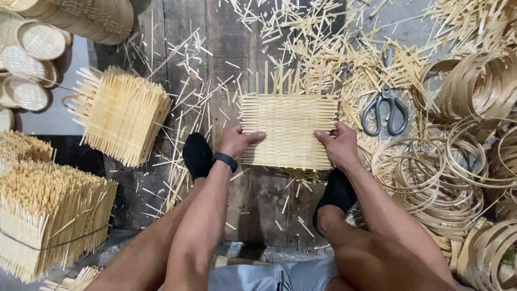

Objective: The person weaves a bamboo mat by placing a circular bamboo frame over a flat woven mat, then uses shears to trim the excess bamboo strips around the frame. The person repeats this process multiple times, stacking the finished circular mats.

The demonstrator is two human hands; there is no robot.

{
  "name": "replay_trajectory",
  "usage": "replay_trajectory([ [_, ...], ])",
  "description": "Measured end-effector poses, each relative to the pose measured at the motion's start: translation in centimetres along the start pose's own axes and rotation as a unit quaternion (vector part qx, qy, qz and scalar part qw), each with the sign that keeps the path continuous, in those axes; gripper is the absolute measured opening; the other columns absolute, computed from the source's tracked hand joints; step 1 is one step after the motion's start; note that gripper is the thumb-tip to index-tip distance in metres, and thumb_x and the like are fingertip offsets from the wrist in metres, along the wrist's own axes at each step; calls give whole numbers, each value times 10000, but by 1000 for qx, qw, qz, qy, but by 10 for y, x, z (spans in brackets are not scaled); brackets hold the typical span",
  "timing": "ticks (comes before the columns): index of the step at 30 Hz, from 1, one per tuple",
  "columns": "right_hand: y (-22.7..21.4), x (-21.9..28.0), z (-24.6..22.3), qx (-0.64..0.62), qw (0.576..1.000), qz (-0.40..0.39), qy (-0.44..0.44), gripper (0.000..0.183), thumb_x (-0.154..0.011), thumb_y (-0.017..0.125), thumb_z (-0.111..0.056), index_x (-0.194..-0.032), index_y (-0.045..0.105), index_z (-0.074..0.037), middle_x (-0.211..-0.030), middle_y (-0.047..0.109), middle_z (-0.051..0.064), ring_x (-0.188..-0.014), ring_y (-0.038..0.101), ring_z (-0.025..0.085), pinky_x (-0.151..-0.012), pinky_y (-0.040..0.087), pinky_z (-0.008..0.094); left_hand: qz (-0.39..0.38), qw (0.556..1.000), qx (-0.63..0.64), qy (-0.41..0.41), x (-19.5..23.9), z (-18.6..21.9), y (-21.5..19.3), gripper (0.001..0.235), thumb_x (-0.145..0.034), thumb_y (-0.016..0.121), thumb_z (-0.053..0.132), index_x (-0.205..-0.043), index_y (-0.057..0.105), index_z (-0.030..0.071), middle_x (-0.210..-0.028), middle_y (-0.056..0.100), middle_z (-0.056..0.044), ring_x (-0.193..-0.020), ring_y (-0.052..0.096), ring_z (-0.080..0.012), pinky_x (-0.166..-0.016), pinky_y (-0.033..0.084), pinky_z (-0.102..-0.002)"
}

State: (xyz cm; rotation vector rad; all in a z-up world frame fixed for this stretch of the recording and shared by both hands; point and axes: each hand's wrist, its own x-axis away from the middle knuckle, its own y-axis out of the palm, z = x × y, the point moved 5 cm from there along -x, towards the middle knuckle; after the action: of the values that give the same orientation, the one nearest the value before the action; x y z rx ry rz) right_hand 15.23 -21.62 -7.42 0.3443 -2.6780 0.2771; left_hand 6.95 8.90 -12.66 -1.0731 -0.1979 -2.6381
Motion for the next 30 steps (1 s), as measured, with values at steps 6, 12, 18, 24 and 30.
replay_trajectory([
  [6, -1, -8, 24, -39, 999, 2, 14, 308, -866, 785, -61, -1136, 661, 20, -1013, 760, 92, -880, 705, 120, -768, 581, 281, -2, 1000, -3, 22, 8, 4, 6, 445, -708, 918, 121, -1088, 738, -25, -1014, 786, -104, -822, 737, -156, -756, 608, -296],
  [12, -112, -6, -17, 86, 953, 250, -151, 399, -889, 850, -151, -1187, 614, -29, -1042, 626, 9, -911, 589, 122, -791, 516, 264, 41, 994, -104, 1, 15, 18, 1, 677, -686, 933, 233, -1226, 660, -71, -1105, 755, -148, -889, 743, -195, -786, 625, -314],
  [18, -317, 61, -62, 560, 660, 492, -88, 475, -828, 846, -115, -1208, 564, -73, -1222, 474, 166, -1193, 456, 324, -993, 418, 485, 145, 974, -175, 11, 22, 30, -9, 1130, -630, 945, 303, -1527, 352, -46, -1177, 683, -226, -952, 694, -270, -749, 575, -371],
  [24, -424, 81, -42, 518, 772, 369, -2, 126, -1044, 809, -192, -1102, 747, -99, -974, 715, 113, -840, 674, 246, -909, 560, 411, 256, 937, -149, 183, 41, 67, -56, 999, -770, 935, 254, -1503, 340, -72, -1305, 517, -180, -1052, 591, -213, -889, 540, -338],
  [30, -370, 124, -135, 569, 719, 336, -218, 13, -1097, 743, -101, -1101, 740, -89, -971, 731, 98, -831, 703, 198, -768, 589, 351, 263, 867, -125, 404, 116, 137, 1, 703, -952, 819, 143, -1520, 443, -31, -1367, 564, -139, -1128, 562, -180, -938, 498, -307],
])
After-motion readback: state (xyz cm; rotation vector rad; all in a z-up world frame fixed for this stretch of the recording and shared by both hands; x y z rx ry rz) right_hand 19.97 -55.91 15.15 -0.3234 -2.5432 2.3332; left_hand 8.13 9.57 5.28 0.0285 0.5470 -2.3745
